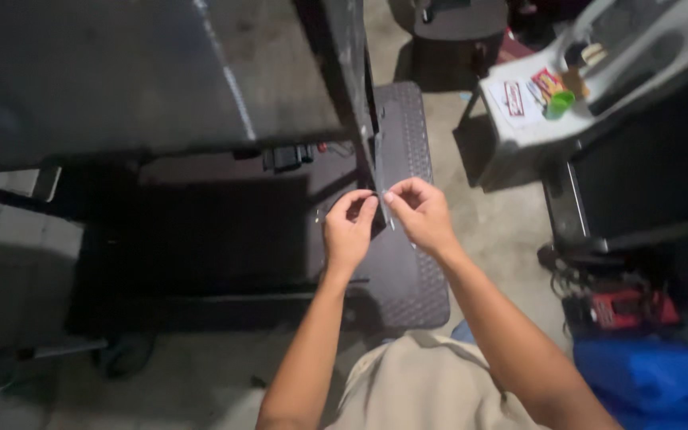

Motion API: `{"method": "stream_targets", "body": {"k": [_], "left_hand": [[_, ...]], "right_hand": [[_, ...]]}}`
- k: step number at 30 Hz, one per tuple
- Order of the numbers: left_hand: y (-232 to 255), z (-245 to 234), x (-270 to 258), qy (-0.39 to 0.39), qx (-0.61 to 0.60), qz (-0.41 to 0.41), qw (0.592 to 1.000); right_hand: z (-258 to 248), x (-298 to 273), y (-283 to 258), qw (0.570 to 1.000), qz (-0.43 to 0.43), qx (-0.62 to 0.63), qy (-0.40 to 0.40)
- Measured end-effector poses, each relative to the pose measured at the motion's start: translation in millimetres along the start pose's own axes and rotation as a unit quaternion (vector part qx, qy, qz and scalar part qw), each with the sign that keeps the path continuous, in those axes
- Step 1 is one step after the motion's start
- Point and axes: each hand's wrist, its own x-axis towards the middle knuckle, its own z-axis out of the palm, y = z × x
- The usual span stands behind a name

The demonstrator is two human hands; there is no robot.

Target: The person is assembling a metal frame, likely a table or stand, by hand-tightening screws into the corners. They move around the structure to access different sides and secure the joints.

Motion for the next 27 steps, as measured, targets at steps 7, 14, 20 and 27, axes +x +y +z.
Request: {"method": "stream_targets", "body": {"k": [7,14,20,27], "left_hand": [[30.1,46.6,24.6,0.138,0.085,0.022,0.987],[38.9,116.0,8.4,0.240,0.052,-0.007,0.969],[38.4,153.0,6.8,0.248,0.031,-0.052,0.967],[24.5,151.7,-1.7,0.267,0.012,0.005,0.964]], "right_hand": [[-29.9,53.2,-15.5,0.989,0.015,0.032,-0.147],[-81.3,98.0,-13.9,0.968,0.039,0.000,-0.246],[-102.1,120.2,-3.5,0.962,0.041,0.002,-0.271],[-96.9,123.5,-4.7,0.957,0.012,0.024,-0.288]]}}
